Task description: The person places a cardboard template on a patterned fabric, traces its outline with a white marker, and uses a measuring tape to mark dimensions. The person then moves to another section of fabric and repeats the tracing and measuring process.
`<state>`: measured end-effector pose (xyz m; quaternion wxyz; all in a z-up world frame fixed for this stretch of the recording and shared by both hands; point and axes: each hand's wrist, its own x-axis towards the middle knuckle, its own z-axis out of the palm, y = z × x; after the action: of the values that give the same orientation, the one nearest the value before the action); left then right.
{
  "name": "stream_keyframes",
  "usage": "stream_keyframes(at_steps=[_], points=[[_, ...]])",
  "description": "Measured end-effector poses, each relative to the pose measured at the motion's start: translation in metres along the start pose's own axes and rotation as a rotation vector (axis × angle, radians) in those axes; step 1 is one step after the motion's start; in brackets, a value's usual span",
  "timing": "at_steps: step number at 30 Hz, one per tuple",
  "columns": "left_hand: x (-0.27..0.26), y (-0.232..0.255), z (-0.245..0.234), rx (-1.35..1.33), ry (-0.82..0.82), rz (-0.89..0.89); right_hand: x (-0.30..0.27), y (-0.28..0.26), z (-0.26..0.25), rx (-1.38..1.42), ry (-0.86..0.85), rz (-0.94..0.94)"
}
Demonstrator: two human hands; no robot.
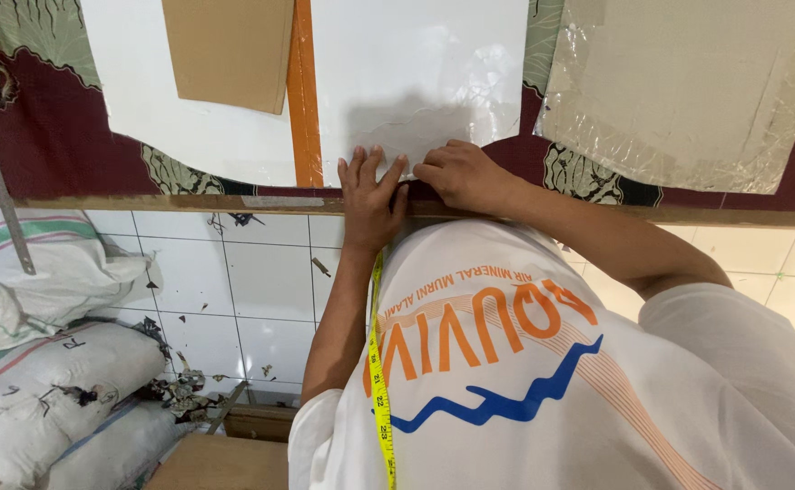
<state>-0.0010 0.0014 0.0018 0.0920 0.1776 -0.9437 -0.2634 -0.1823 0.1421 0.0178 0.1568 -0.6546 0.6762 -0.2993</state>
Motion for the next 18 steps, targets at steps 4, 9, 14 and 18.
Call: stream_keyframes(at_steps=[4,9,14,18], points=[[-0.001,-0.002,0.000,-0.010,-0.017,-0.009,0.008,-0.005,0.009,0.055,0.036,-0.038],[-0.002,-0.005,0.002,0.008,-0.028,-0.001,0.014,-0.009,0.005,0.013,0.037,-0.107],[-0.002,-0.006,0.003,0.050,-0.052,0.016,-0.004,0.009,-0.040,-0.070,-0.137,-0.144],[-0.001,-0.004,0.001,0.070,-0.059,0.025,-0.015,0.034,-0.066,-0.132,-0.144,-0.124]])
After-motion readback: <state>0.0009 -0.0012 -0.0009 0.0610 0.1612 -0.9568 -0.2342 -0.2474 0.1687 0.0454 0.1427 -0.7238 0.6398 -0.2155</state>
